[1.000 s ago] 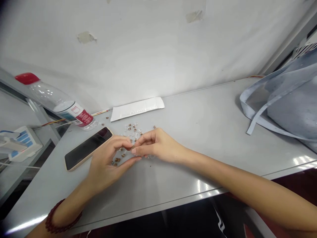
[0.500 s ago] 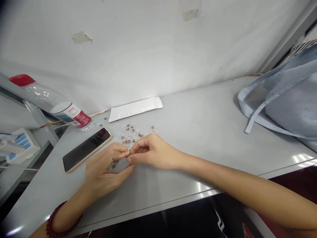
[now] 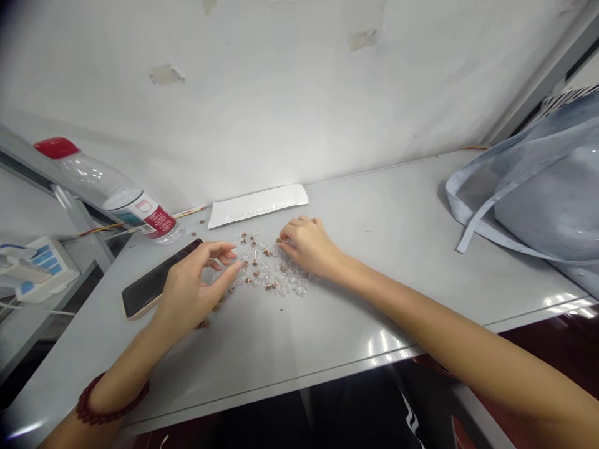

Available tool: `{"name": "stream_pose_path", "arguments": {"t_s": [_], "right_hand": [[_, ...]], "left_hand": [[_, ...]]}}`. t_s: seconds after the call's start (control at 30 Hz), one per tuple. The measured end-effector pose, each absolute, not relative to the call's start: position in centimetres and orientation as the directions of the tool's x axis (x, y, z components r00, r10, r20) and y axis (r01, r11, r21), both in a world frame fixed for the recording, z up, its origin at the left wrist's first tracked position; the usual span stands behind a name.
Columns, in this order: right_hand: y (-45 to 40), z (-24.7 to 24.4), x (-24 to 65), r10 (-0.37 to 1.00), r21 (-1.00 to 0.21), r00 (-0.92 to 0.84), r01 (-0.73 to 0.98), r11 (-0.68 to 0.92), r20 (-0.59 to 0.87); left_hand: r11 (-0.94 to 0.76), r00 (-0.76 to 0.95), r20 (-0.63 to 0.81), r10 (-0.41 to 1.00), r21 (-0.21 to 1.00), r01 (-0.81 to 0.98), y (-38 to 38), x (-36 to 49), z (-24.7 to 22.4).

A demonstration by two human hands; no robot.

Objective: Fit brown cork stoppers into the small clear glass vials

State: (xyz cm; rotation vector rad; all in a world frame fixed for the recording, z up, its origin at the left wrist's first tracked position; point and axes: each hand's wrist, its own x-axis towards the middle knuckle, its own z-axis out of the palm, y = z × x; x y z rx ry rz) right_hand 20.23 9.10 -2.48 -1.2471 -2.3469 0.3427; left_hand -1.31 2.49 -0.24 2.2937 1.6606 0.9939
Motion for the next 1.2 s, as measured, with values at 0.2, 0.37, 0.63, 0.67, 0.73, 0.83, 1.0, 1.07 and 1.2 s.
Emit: {"name": "stream_pose_path", "arguments": {"t_s": [0.2,0.37,0.63,0.67,0.73,0.83,1.0,1.07,1.2], "right_hand": [[9.3,-0.5,22.0,0.819,-0.541,-0.532,0.634,0.553,0.214],[9.0,1.6,24.6,0.788,-0.533,-0.607,0.702,0.473,-0.099],[9.0,1.3,26.2,0.716,-0.542,-0.637,0.723,0.427,-0.286],[9.0,1.2,26.1,0.714,-0.536,-0.628,0.735,0.416,-0.308],[8.9,1.0,25.8,0.717,-0.517,-0.605,0.761,0.391,-0.347],[8.7,0.7,25.3,0.71,-0.512,-0.606,0.764,0.392,-0.36],[8.6,0.3,24.9,0.679,-0.546,-0.676,0.698,0.463,-0.287],[8.6,0.2,25.0,0.682,-0.541,-0.682,0.691,0.48,-0.266],[8.6,0.4,24.9,0.693,-0.523,-0.675,0.698,0.49,-0.252]], "left_hand": [[-0.283,0.115,0.33,0.937,0.523,0.804,2.5,-2.7,1.5],[-0.185,0.162,0.093,0.982,0.592,0.784,2.9,-5.0,3.3],[-0.187,0.324,-0.186,0.927,0.519,0.834,3.0,-5.3,2.6],[-0.203,0.331,-0.182,0.926,0.498,0.843,3.0,-5.3,2.3],[-0.242,0.348,-0.171,0.922,0.449,0.86,3.0,-5.3,1.6],[-0.258,0.361,-0.205,0.91,0.404,0.878,3.0,-5.4,1.2],[-0.217,0.353,-0.282,0.892,0.419,0.882,2.9,-5.0,1.6],[-0.222,0.351,-0.273,0.896,0.409,0.885,2.9,-4.8,1.8],[-0.158,0.304,-0.258,0.917,0.464,0.871,3.0,-4.7,2.1]]}}
